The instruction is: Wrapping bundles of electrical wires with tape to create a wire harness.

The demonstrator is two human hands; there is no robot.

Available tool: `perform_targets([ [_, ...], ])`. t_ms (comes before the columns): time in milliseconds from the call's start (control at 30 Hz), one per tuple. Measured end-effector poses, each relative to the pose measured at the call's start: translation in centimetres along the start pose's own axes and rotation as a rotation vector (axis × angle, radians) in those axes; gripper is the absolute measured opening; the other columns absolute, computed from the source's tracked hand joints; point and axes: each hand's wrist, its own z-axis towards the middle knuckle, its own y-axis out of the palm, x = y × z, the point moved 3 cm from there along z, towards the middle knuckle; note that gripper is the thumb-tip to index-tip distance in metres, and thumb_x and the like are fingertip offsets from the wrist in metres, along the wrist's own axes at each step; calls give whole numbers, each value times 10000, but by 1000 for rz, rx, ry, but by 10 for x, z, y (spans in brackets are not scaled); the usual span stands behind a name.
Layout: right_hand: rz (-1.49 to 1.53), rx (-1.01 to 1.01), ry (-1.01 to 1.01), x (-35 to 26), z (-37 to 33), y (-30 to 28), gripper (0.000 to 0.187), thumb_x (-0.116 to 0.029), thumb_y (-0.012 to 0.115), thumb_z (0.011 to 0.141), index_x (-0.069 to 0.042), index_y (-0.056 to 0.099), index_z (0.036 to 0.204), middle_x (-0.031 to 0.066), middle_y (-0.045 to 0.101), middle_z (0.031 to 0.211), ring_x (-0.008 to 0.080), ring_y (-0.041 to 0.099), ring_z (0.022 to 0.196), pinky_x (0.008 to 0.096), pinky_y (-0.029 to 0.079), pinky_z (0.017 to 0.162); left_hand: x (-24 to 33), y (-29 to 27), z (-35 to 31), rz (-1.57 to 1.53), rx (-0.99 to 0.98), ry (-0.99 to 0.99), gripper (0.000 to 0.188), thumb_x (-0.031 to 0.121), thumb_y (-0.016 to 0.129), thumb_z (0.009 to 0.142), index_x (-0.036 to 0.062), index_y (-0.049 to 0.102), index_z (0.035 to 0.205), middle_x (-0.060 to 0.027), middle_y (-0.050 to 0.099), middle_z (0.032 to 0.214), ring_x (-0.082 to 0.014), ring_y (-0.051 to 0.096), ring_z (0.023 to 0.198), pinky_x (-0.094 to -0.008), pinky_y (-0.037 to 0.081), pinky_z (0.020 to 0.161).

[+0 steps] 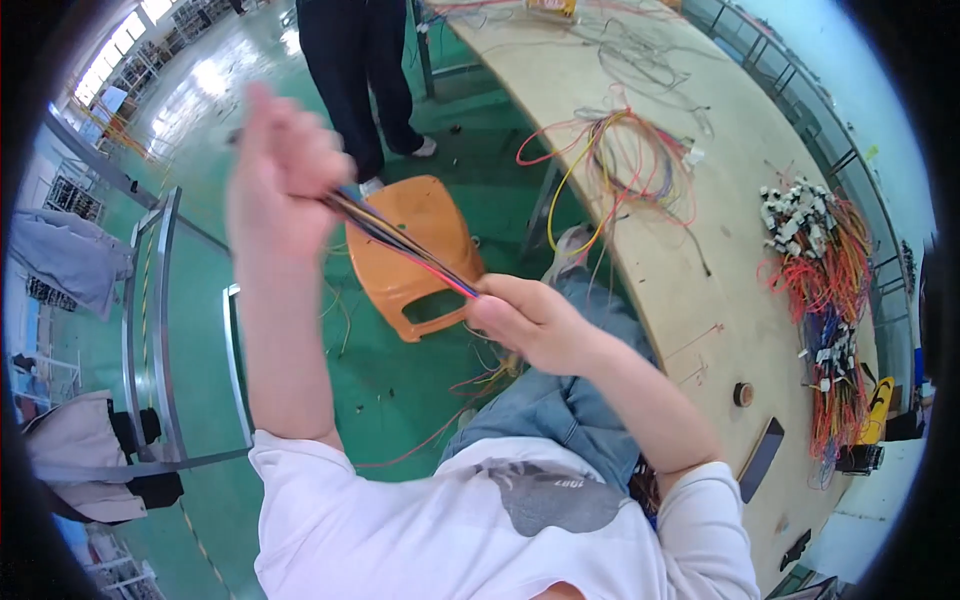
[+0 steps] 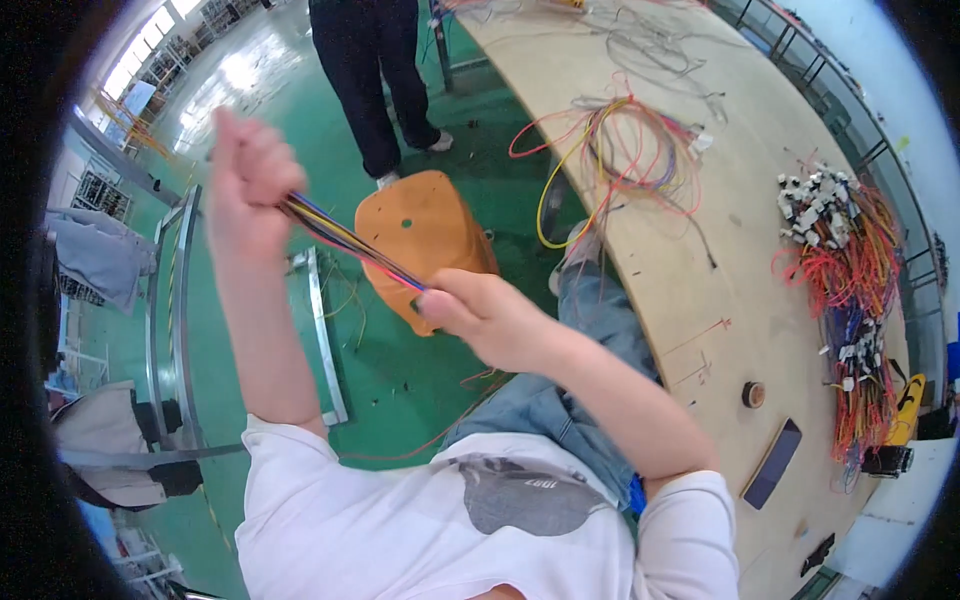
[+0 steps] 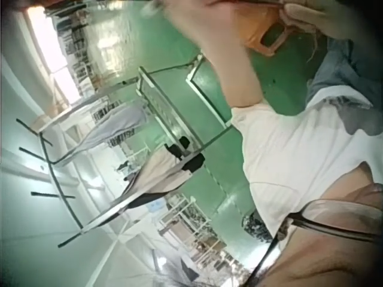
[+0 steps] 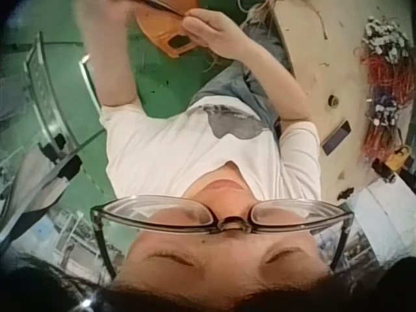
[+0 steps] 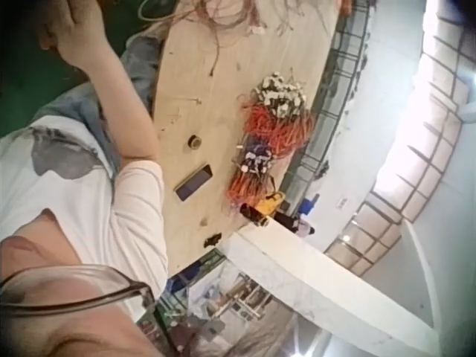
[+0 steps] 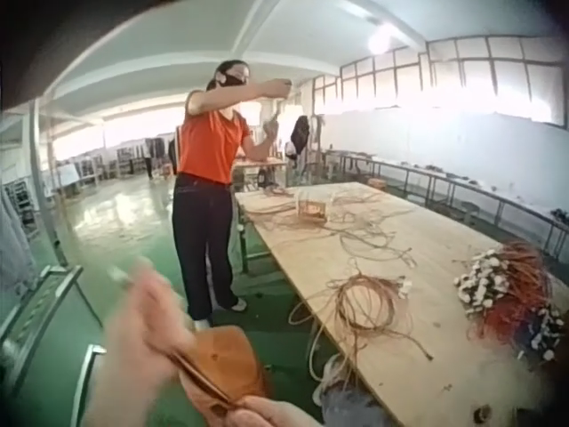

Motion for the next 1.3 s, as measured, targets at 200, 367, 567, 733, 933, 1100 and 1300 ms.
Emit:
perform_targets([
  [200, 149, -134, 343, -20, -40, -29, 280, -242, 424, 901, -52, 491, 707, -61, 347, 557, 26, 277, 479, 187, 212, 418, -40, -158, -32, -107, 633, -341, 216, 299, 511, 855, 108, 466, 764, 36, 404, 582, -65, 345, 424, -194, 338, 395],
  [367, 16, -223, 439, -56, -46, -50, 320, -273, 450, 884, -44, 497, 665, -63, 340, 511, 30, 284, 449, 199, 220, 405, -105, -149, -86, 402, 620, -898, 428, 292, 437, 892, 41, 369, 1231, -153, 419, 1253, -265, 403, 1151, -404, 329, 950],
  [567, 61, -216, 398, -84, -51, -61, 321, -281, 459, 869, -48, 506, 654, -76, 328, 493, 20, 262, 431, 196, 188, 387, -97, -6, -82, 514, -835, -647, 511, 433, 352, 891, -55, 485, 963, -89, 512, 830, -179, 504, 769, -294, 398, 713],
  [733, -70, -157, 451, -84, -95, -95, 305, -285, 474, 860, -55, 519, 665, -88, 316, 500, 11, 244, 434, 189, 162, 388, -78, 17, -93, 368, -683, -944, 381, 345, 427, 884, 8, 455, 708, 14, 385, 551, -53, 346, 442, -201, 263, 378],
  [933, 258, -236, 294, -15, -94, -96, 372, -379, 517, 835, -24, 474, 730, -63, 342, 576, 23, 278, 474, 177, 190, 398, 24, 9, -53, 52, -238, -417, 257, 252, 246, 947, 95, 355, 776, 37, 201, 490, -61, 159, 331, -231, 145, 287],
  [1100, 65, 38, 141, -4, -70, -91, 215, -200, 478, 873, -12, 560, 937, -9, 473, 595, 60, 427, 525, 194, 334, 483, 70, 5, -22, 219, -155, -400, 237, 235, 269, 949, 94, 321, 766, 30, 215, 537, -62, 165, 394, -223, 149, 351],
  [1300, -289, 120, 24, -26, -18, -60, 169, -49, 482, 841, 24, 553, 977, 20, 599, 809, 71, 517, 705, 217, 427, 647, 142, 119, -4, 593, -414, -220, 130, 150, 321, 923, 67, 367, 834, 47, 237, 583, -57, 159, 406, -220, 140, 345],
])
